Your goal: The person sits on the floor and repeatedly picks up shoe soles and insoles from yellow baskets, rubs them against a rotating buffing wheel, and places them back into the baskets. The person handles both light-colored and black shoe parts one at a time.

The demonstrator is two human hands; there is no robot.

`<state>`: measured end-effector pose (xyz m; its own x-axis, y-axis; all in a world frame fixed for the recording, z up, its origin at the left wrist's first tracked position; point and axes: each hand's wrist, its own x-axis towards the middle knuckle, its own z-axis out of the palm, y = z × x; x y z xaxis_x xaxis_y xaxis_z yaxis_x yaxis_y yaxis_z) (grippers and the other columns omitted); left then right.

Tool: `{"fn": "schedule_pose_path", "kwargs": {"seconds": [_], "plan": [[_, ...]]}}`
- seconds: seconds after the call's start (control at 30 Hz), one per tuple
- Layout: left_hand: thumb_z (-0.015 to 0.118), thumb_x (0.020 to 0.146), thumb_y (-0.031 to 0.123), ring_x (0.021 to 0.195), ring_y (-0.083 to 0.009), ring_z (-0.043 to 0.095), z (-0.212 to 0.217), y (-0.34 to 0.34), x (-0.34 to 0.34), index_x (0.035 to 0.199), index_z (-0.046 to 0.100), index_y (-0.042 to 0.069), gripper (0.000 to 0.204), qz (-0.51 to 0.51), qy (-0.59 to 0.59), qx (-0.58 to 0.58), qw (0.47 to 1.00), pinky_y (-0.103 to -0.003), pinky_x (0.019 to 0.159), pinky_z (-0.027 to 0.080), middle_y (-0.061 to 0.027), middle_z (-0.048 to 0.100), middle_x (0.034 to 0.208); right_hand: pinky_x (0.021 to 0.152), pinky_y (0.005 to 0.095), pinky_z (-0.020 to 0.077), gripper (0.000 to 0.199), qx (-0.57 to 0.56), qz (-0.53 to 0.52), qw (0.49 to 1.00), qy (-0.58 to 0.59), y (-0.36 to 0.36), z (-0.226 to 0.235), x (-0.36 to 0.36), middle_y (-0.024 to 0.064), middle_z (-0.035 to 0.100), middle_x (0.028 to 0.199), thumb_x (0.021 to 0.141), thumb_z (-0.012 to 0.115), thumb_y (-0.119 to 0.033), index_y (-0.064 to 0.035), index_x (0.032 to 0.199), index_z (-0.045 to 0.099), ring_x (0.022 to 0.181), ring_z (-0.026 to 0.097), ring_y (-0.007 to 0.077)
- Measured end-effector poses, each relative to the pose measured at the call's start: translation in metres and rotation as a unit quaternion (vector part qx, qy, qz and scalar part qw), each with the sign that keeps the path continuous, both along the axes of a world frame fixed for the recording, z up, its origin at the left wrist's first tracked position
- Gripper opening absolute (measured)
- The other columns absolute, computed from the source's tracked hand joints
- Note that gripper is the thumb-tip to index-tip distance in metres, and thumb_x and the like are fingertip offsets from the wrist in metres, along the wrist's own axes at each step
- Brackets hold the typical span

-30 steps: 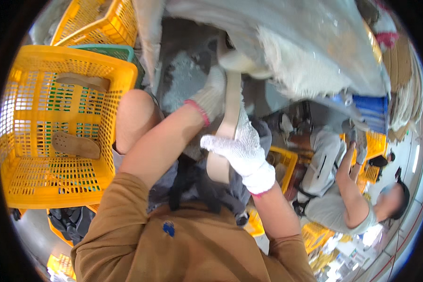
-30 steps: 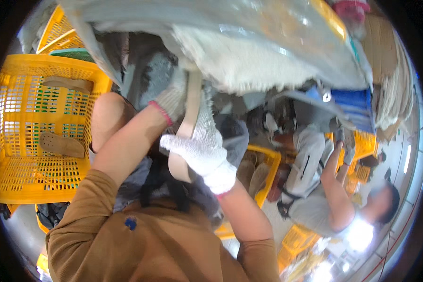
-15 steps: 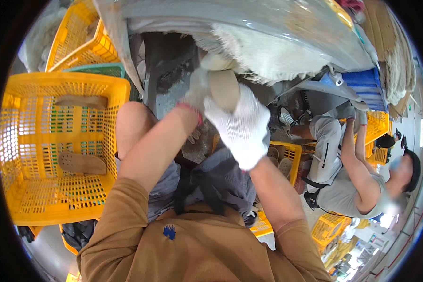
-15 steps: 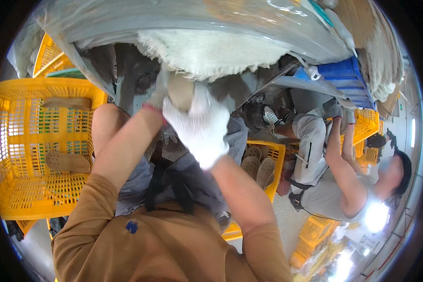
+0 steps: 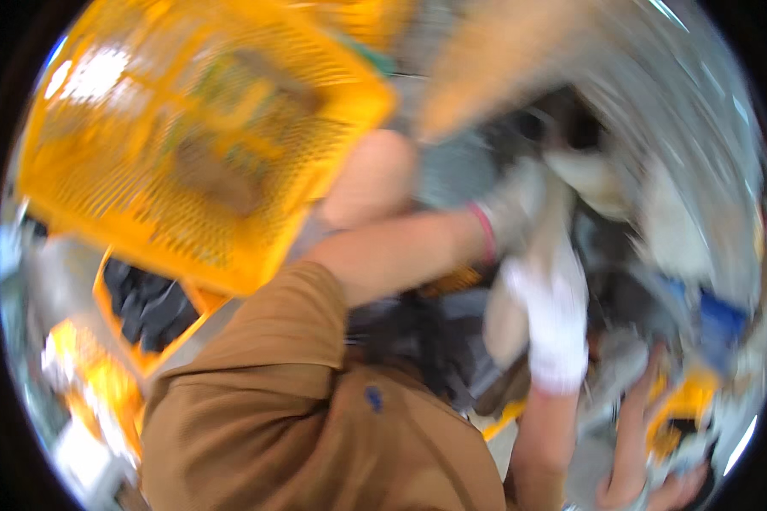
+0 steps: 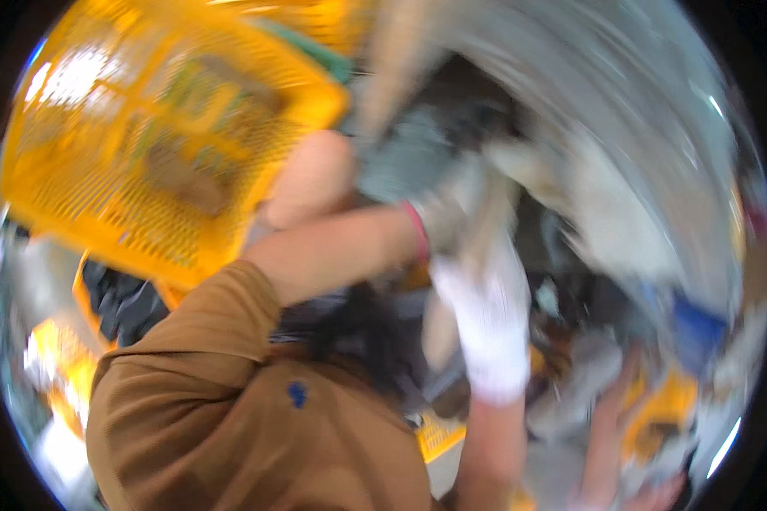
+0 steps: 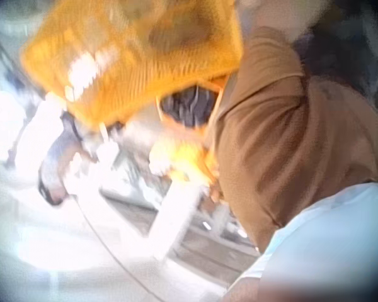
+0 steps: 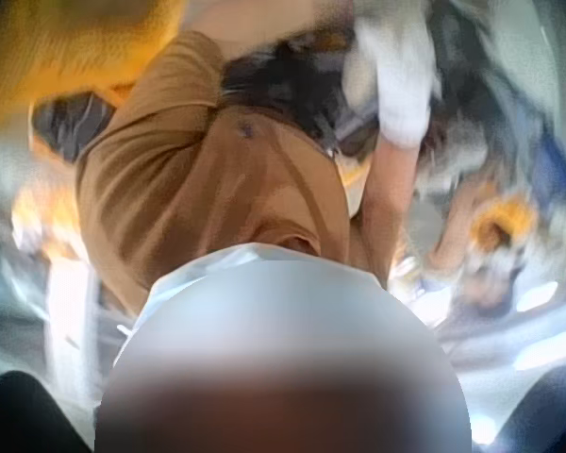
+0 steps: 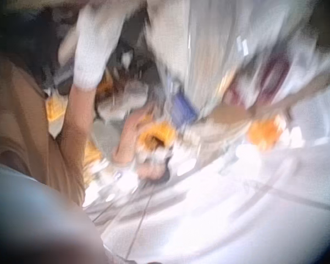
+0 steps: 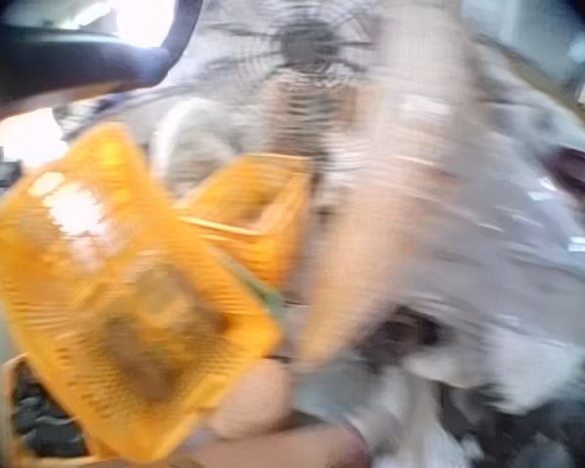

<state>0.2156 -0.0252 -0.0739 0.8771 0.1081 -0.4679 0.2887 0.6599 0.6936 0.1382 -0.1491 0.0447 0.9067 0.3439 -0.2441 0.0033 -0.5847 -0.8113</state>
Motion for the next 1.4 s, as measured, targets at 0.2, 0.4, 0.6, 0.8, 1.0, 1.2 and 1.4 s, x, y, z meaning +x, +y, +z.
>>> {"fn": "schedule_pose_path", "kwargs": {"seconds": [0.2,0.4,0.6,0.8,1.0,1.2,1.4], "plan": [[0.076,0.095,0.027,0.077,-0.0254,0.071,0.018,0.219,-0.115,0.103,0.071,0.005,0.024,0.09,-0.248,0.619,0.74,-0.041,0.072,0.057,-0.0171,0.069,0.086,0.103,0.0448,0.0515,0.05,-0.234,-0.15,0.951,-0.134,-0.129,-0.056,-0.143,0.021,0.069,0.126,0.094,0.074,-0.017,0.0056,0.138,0.063,0.117,0.066,0.0347],[0.069,0.096,0.051,0.125,-0.0301,0.071,-0.096,0.509,-0.211,0.14,0.07,0.012,0.058,0.13,0.67,0.575,0.452,-0.04,0.102,0.058,-0.0132,0.076,0.126,0.11,0.044,0.0484,0.056,-0.403,-0.243,0.878,-0.09,-0.175,-0.075,-0.213,0.0244,0.066,0.138,0.097,0.067,-0.013,0.0062,0.148,0.057,0.127,0.064,0.0379],[0.069,0.095,0.016,0.113,-0.0507,0.064,-0.196,0.474,-0.183,0.109,0.062,0.002,0.021,0.046,0.272,0.674,0.686,-0.053,0.097,0.052,-0.0313,0.068,0.113,0.124,0.0444,0.0385,0.06,-0.337,-0.113,0.928,-0.11,-0.111,-0.038,-0.12,0.0271,0.054,0.161,0.103,0.066,-0.017,0.0061,0.157,0.052,0.146,0.054,0.0406],[0.067,0.098,0.003,0.11,-0.0216,0.072,0.075,0.375,-0.144,0.133,0.066,-0.003,0.035,0.376,-0.137,0.475,0.784,-0.037,0.091,0.061,-0.0162,0.073,0.129,0.129,0.052,0.0327,0.069,-0.066,0.053,0.945,-0.315,0.024,-0.015,-0.082,0.0245,0.05,0.165,0.101,0.077,-0.026,-0.0006,0.159,0.051,0.155,0.045,0.0435],[0.07,0.102,0.005,0.128,-0.0246,0.065,0.053,0.099,-0.152,0.153,0.053,0.003,0.053,0.14,-0.02,0.07,0.987,-0.044,0.107,0.056,-0.0102,0.066,0.141,0.104,0.0432,0.0589,0.071,0.25,-0.297,0.918,0.079,-0.015,0.008,-0.105,0.0165,0.056,0.155,0.097,0.073,-0.006,-0.0007,0.161,0.044,0.136,0.061,0.032],[0.068,0.103,0.013,0.114,-0.03,0.073,0.016,-0.069,-0.04,0.139,0.061,-0.002,0.039,-0.115,0.033,-0.204,0.972,-0.045,0.1,0.061,-0.015,0.073,0.125,0.099,0.0441,0.0639,0.063,0.205,-0.443,0.873,-0.008,-0.048,0.048,-0.129,0.0158,0.06,0.152,0.102,0.066,-0.002,0.0009,0.16,0.043,0.133,0.065,0.0329],[0.062,0.106,0.038,0.118,-0.0261,0.072,0.023,-0.01,0.052,0.142,0.07,0.015,0.043,-0.374,-0.091,0.374,0.844,-0.042,0.116,0.05,-0.0135,0.076,0.129,0.086,0.0513,0.0583,0.03,-0.137,-0.125,0.908,-0.376,-0.084,-0.057,-0.003,0.0246,0.067,0.122,0.095,0.068,-0.01,-0.0034,0.124,0.069,0.106,0.067,0.0455]]}}
